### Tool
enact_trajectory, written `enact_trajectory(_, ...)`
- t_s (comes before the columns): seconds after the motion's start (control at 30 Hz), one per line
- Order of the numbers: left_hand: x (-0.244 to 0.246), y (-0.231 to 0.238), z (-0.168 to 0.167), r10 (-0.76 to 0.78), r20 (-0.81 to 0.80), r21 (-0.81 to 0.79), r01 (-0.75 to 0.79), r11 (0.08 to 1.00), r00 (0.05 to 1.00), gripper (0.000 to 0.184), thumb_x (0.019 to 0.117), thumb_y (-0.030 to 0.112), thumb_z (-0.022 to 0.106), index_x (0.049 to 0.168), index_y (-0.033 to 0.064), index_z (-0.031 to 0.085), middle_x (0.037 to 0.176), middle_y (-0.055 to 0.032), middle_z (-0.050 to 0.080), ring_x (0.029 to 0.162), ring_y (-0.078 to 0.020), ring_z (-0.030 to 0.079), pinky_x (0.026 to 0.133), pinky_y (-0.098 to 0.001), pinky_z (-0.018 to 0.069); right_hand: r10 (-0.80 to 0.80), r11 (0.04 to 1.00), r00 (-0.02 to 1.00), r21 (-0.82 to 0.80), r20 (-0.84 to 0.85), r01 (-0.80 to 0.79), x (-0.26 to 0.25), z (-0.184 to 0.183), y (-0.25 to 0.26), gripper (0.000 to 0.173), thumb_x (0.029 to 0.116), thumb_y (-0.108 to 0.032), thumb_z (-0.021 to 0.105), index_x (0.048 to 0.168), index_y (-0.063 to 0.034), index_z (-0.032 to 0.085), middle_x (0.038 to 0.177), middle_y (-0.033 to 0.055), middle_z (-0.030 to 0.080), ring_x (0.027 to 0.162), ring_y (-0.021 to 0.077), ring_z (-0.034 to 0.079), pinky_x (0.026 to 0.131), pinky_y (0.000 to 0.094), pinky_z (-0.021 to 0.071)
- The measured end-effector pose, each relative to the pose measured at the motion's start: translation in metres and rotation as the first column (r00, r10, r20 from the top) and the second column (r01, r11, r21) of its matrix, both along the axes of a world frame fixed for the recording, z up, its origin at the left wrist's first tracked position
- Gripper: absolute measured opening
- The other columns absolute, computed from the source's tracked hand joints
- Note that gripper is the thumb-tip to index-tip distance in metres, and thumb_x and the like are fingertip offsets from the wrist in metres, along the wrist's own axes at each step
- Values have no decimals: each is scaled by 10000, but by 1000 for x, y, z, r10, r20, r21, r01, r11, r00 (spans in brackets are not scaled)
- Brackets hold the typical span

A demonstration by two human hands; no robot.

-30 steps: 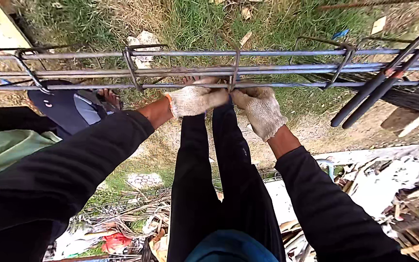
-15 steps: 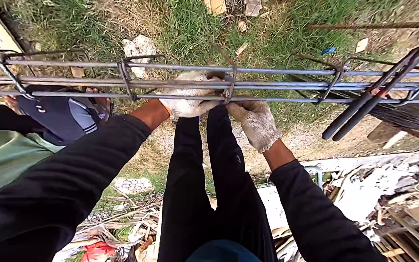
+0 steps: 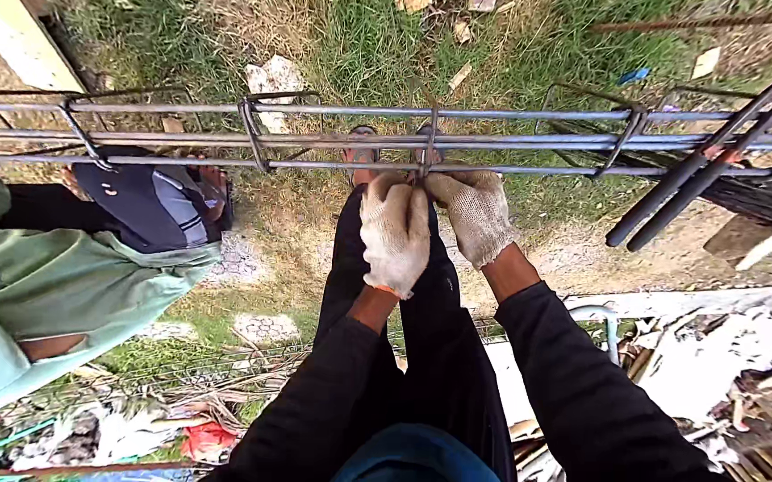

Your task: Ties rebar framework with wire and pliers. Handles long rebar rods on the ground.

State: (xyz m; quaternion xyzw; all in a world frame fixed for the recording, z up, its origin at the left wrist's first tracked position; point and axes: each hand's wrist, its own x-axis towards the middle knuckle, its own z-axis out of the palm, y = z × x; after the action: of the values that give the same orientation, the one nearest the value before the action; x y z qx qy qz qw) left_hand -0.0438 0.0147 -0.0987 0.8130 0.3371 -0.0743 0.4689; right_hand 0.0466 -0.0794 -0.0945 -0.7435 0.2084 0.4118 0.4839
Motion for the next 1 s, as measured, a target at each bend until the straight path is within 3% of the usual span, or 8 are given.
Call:
enact_trajectory(0.07, -5, 4, 9, -66, -42, -32, 65, 997, 997, 268, 1034, 231, 526, 961, 71, 728, 1075, -88, 710, 1081, -221, 649, 971, -443, 516, -34, 999, 999, 8, 30, 34, -3, 1, 3, 113, 918, -158, 717, 833, -91, 752, 725, 14, 704, 696, 116, 663, 668, 355, 558)
enact_trajectory(0.17, -3, 16, 14, -117, -183, -210, 78, 975, 976, 268, 1070, 287, 486, 1062, 126, 700, 864, -2, 691, 805, -118, 670, 745, -391, 573, 17, 1000, 998, -20, 64, -16, -8, 7, 0, 176, 944, -230, 698, 817, -121, 752, 707, -7, 690, 677, 115, 656, 652, 375, 555)
enact_trajectory(0.23, 3, 23, 17, -146, -234, -293, 74, 953, 961, 281, 1072, 291, 481, 1206, 154, 686, 900, 16, 718, 793, -98, 693, 734, -389, 605, 66, 996, 996, -67, 54, -62, -11, 9, -2, 196, 959, -280, 682, 842, -150, 772, 743, -22, 714, 710, 114, 679, 674, 397, 576)
enact_trajectory(0.43, 37, 22, 26, 114, -292, -407, -231, 884, 950, 388, 1089, 375, 449, 927, 134, 706, 726, 16, 629, 669, -111, 618, 637, -350, 545, 184, 980, 941, -126, 283, -154, -26, 15, -6, 187, 988, -219, 633, 1057, -151, 794, 1022, -6, 738, 990, 90, 689, 887, 349, 585)
enact_trajectory(0.57, 56, 22, 28, 270, -454, -516, -497, 697, 849, 393, 1056, 399, 525, 844, 97, 664, 622, -14, 550, 525, -134, 524, 504, -313, 475, 254, 957, 900, -227, 355, -181, -26, 16, -1, 167, 969, -188, 648, 1028, -148, 799, 1017, 8, 735, 1003, 104, 674, 891, 329, 557)
enact_trajectory(0.7, 67, 27, 29, 256, -501, -499, -518, 695, 827, 339, 1033, 353, 570, 826, 100, 660, 612, -24, 556, 510, -138, 532, 480, -312, 474, 231, 954, 936, -252, 267, -163, -16, 25, 7, 203, 996, -272, 621, 1012, -191, 806, 1014, -24, 740, 1005, 94, 674, 875, 354, 554)
enact_trajectory(0.87, 80, 32, 26, 213, -634, -427, -565, 706, 744, 318, 995, 355, 585, 804, 104, 624, 628, -34, 577, 520, -153, 565, 482, -343, 499, 160, 938, 985, -319, 64, -132, -1, 29, 20, 362, 1003, -432, 572, 776, -213, 749, 717, -44, 675, 711, 129, 651, 657, 473, 511)
enact_trajectory(1.0, 90, 34, 25, 223, -679, -410, -614, 675, 699, 257, 979, 333, 597, 844, 116, 617, 646, -31, 568, 532, -151, 558, 480, -333, 485, 87, 940, 996, -333, 8, -79, 6, 28, 28, 419, 1011, -455, 565, 714, -194, 703, 644, -32, 624, 631, 144, 614, 595, 464, 481)
